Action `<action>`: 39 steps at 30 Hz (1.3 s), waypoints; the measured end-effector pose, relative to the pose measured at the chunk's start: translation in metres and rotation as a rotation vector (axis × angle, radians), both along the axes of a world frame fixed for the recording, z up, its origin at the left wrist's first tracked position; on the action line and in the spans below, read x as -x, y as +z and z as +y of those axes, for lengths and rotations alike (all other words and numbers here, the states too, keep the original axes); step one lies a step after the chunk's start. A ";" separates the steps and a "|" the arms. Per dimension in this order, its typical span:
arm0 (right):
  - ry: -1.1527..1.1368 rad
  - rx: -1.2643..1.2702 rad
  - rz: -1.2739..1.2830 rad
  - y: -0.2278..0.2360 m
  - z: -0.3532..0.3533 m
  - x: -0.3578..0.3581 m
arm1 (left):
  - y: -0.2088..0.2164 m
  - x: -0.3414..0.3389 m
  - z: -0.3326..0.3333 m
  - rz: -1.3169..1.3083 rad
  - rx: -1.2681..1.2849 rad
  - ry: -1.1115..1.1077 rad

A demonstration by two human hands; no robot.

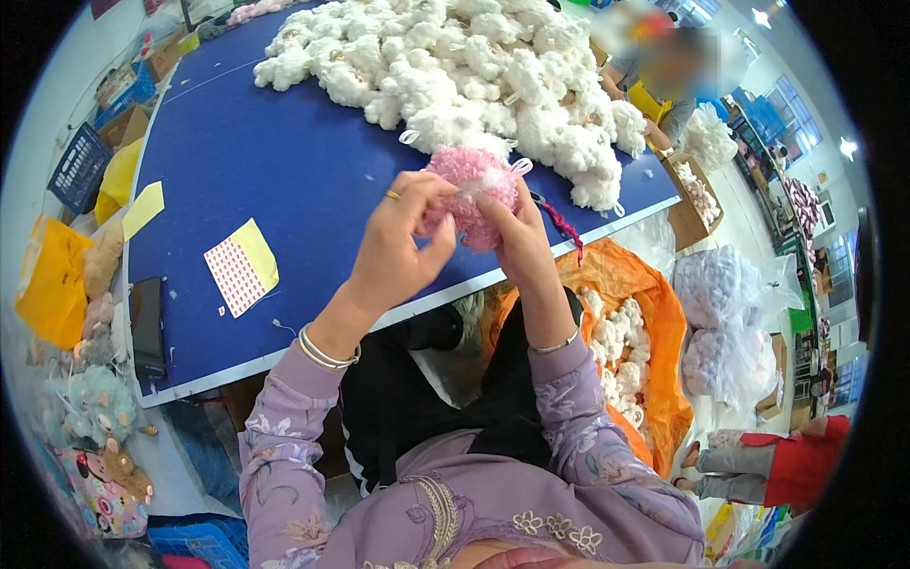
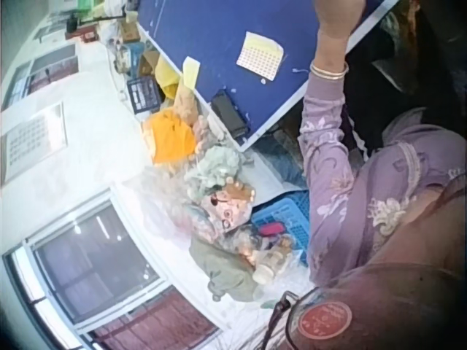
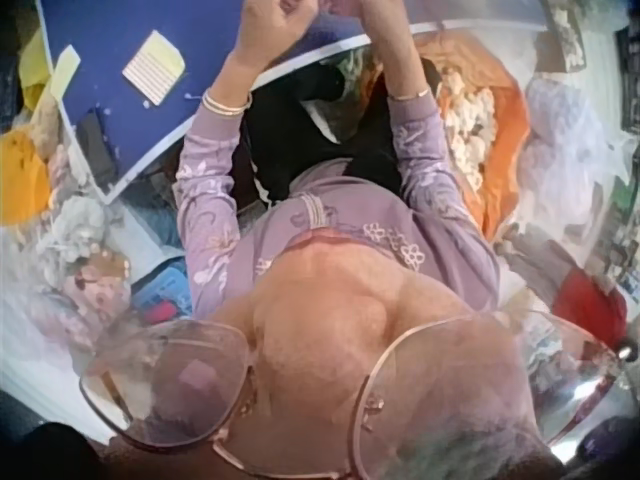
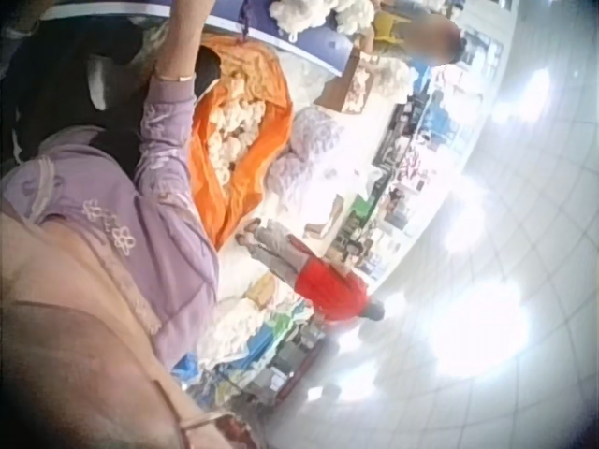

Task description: The person stuffs a pink plush toy with white cotton batting using both hands. They repeatedly pull cotton from a pile on the table, insert it into the toy, and adjust the filling to shape the toy. The person works at a blue table in a workshop with other workers visible in the background.

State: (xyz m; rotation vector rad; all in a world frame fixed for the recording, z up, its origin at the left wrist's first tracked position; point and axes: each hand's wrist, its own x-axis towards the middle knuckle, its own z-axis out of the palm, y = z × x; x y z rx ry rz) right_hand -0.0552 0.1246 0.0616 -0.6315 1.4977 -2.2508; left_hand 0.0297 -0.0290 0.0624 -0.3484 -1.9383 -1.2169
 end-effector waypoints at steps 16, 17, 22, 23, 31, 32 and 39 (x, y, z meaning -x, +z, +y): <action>-0.089 0.018 0.142 0.019 0.047 -0.001 | 0.044 0.031 0.045 -0.114 0.509 0.203; -0.107 -0.004 0.165 0.019 0.052 0.000 | 0.050 0.031 0.049 -0.148 0.560 0.180; -0.343 -0.143 0.390 0.025 0.070 0.003 | 0.050 0.022 0.093 0.029 0.732 0.002; -0.375 -0.167 0.400 0.022 0.075 0.004 | 0.046 0.025 0.099 0.031 0.729 -0.005; -0.347 -0.252 0.305 0.003 0.142 0.012 | 0.062 0.027 0.116 -0.251 0.518 -0.068; -0.280 -0.277 0.302 0.011 0.153 0.011 | 0.065 0.031 0.117 -0.172 0.486 -0.069; -0.412 -0.201 0.470 0.035 0.177 0.020 | 0.072 0.058 0.137 -0.670 0.077 -0.574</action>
